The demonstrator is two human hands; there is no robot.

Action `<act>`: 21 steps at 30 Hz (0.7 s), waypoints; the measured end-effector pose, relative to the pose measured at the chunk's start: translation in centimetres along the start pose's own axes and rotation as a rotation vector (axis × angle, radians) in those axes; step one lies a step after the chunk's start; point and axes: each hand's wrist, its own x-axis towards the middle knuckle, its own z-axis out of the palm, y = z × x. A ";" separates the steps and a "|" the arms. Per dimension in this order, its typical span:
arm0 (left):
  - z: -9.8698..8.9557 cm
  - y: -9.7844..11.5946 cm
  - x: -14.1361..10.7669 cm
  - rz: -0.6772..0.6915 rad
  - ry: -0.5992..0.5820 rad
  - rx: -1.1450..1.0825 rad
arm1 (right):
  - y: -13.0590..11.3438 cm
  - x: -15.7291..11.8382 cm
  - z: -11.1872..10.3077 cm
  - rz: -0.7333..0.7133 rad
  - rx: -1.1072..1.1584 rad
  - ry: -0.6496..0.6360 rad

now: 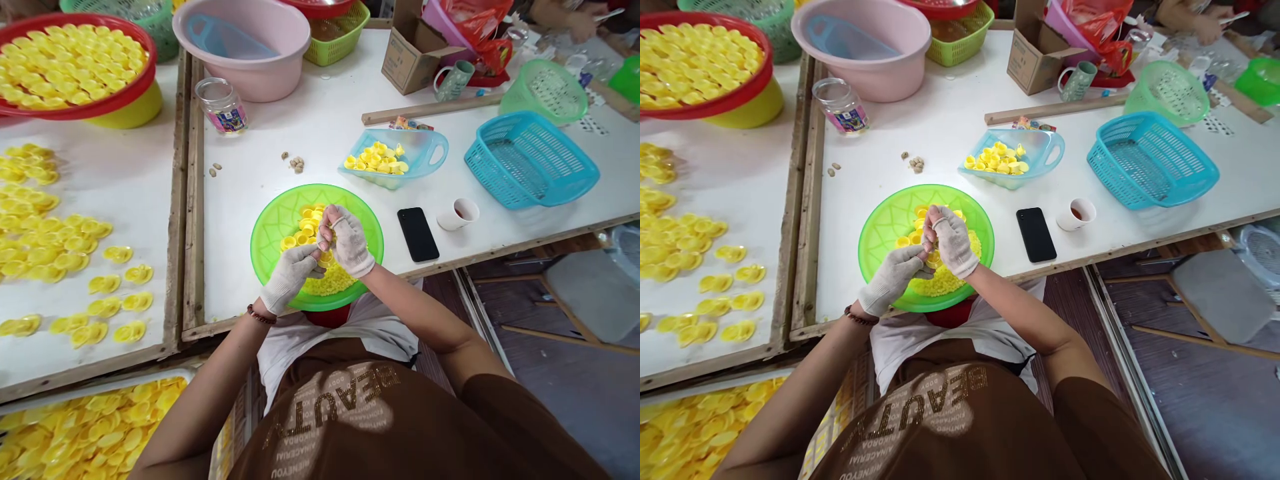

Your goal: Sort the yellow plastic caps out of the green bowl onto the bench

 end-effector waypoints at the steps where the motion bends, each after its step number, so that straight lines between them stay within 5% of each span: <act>1: 0.0 0.0 0.0 0.003 -0.003 -0.002 | 0.1 0.0 -0.1 -0.003 0.008 0.000; 9: -0.1 -0.2 0.1 0.041 -0.010 0.033 | -0.1 0.3 0.0 0.078 0.036 0.061; 14: 0.1 0.9 -0.8 0.060 0.134 0.034 | -1.5 -0.1 -1.1 0.208 -0.024 0.081; 18: -1.9 2.9 -3.0 0.161 0.286 0.059 | -1.8 -1.8 -3.3 0.203 -0.454 -0.059; 21: -6.3 3.6 -5.1 0.211 0.457 0.124 | -1.2 -2.4 -4.1 0.050 -1.060 -0.432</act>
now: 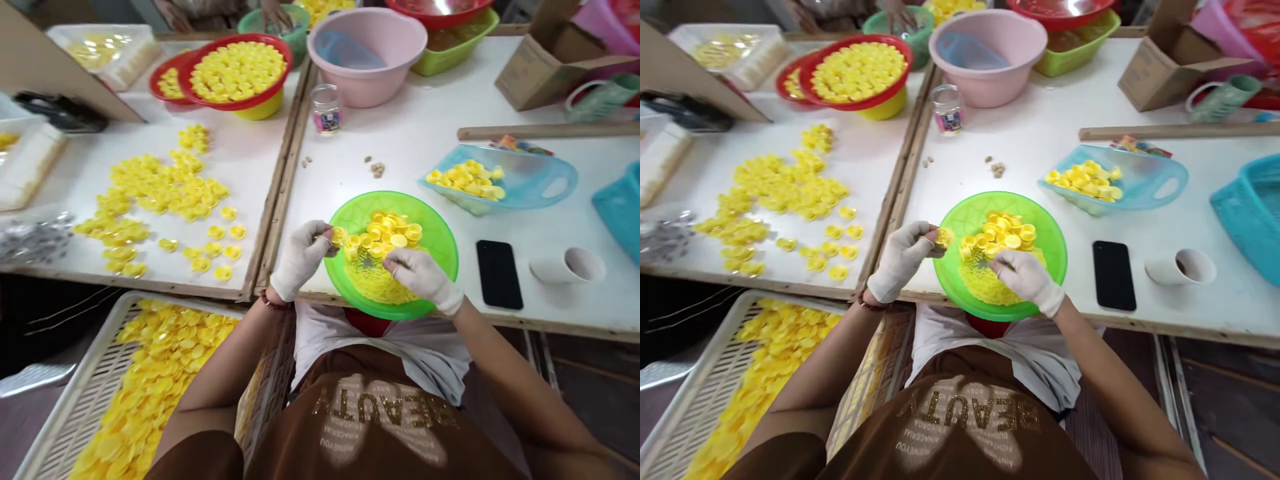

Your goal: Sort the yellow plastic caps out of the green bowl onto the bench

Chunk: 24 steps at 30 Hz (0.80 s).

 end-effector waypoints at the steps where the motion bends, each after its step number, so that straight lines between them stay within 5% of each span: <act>1: -2.2 -0.2 0.2 0.020 0.079 0.063 | 0.1 0.0 0.2 -0.079 -0.172 -0.064; 6: -14.0 -2.6 3.6 0.125 0.469 0.647 | 0.0 0.5 1.6 -0.249 -0.388 -0.169; 10: -19.1 -4.7 8.0 0.031 0.445 0.944 | -0.3 1.3 2.7 -0.274 -0.488 -0.263; 15: -19.7 -6.2 11.4 -0.029 0.389 1.095 | -1.0 2.2 4.4 -0.237 -0.820 -0.463; 19: -19.5 -6.1 12.0 -0.030 0.401 1.144 | -0.9 2.6 5.5 -0.078 -0.797 -0.488; 22: -17.4 -4.6 11.6 0.118 0.453 1.094 | -0.6 3.0 5.5 -0.005 -0.688 -0.485; 24: -14.2 -2.9 10.8 0.287 0.401 1.023 | -0.5 3.3 5.0 0.078 -0.387 -0.433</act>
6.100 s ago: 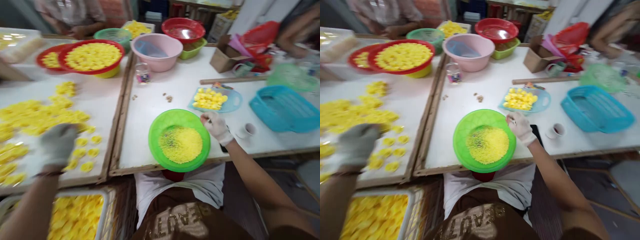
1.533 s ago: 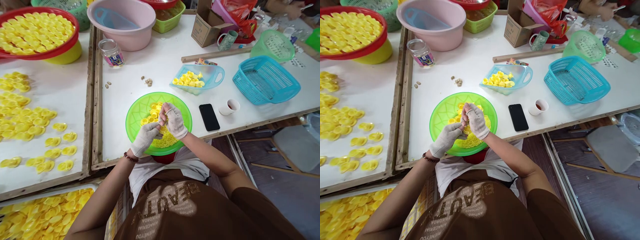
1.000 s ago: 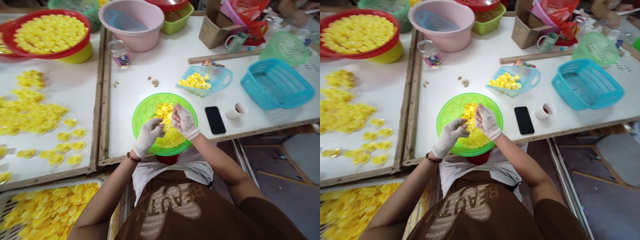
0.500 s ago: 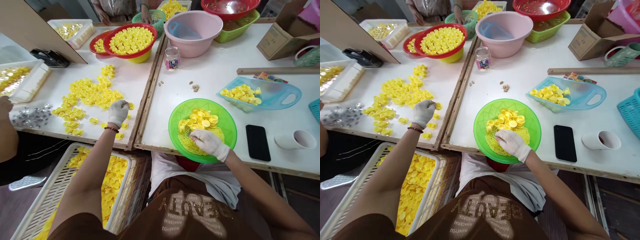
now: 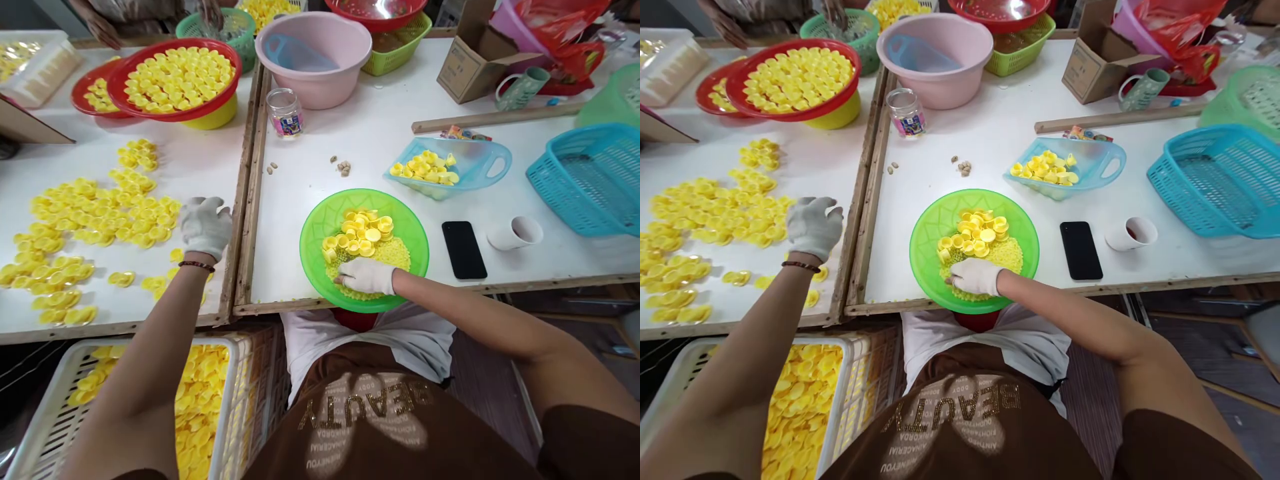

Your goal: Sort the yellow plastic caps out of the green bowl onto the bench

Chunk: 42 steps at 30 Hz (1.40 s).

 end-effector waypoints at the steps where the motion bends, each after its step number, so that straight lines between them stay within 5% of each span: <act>1: 0.0 2.3 -0.5 0.091 -0.016 -0.055 | 0.1 -0.1 -0.4 0.014 0.198 0.017; 5: 1.5 12.7 -3.6 0.394 -0.264 -0.123 | 0.7 -0.9 -2.0 0.117 1.000 0.065; 7: 3.1 17.0 -5.1 0.477 -0.542 0.058 | 1.1 -1.2 -2.6 0.131 1.210 0.101; 11: 6.0 20.9 -6.2 0.429 -0.734 0.262 | 2.2 -1.2 -3.3 0.174 1.558 0.206; 15: 6.1 20.7 -6.2 0.426 -0.733 0.266 | 2.3 -1.3 -3.6 0.213 1.784 0.312; 24: 4.4 18.5 -6.8 0.312 -0.565 -0.061 | -0.5 -1.0 -5.8 -0.052 1.784 0.603; 31: 5.2 20.0 -8.3 0.411 -0.721 0.119 | -0.5 -0.4 -5.3 -0.138 1.775 0.638; 36: 5.1 20.8 -10.1 0.552 -0.693 0.269 | -0.1 -0.6 -5.2 -0.084 1.799 0.664; 38: 5.2 20.6 -10.1 0.526 -0.666 0.174 | -0.1 -0.6 -5.3 -0.085 1.815 0.679; 42: 5.5 19.7 -9.5 0.264 -0.728 -0.402 | -0.6 -0.6 -5.6 -0.153 1.825 0.740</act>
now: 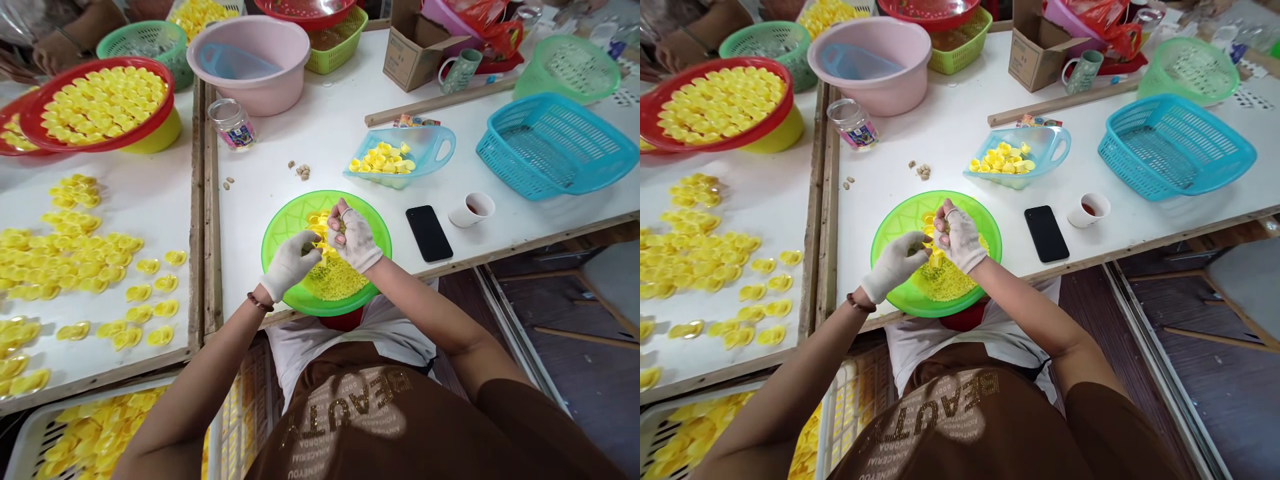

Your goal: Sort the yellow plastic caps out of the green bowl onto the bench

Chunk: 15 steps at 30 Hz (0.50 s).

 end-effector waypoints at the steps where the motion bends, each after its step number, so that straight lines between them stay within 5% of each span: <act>1: 0.0 -0.1 0.0 -0.028 -0.017 -0.126 | 0.0 0.0 0.2 -0.014 0.004 -0.001; 3: 0.2 0.1 0.0 -0.057 -0.022 -0.160 | -0.1 0.0 0.4 -0.036 0.006 0.000; 6: 0.5 1.1 -0.4 -0.076 0.034 0.225 | -0.1 0.2 0.2 -0.061 0.001 0.021; 9: 0.8 1.8 -0.8 -0.193 -0.094 0.553 | -0.2 0.3 -0.2 -0.055 -0.001 0.058; 12: 1.3 1.8 -0.9 -0.241 -0.259 0.617 | -0.1 0.3 -0.4 -0.038 -0.006 0.066; 15: 1.6 1.3 -0.9 -0.209 -0.242 0.584 | 0.0 0.1 -0.4 -0.038 -0.022 0.043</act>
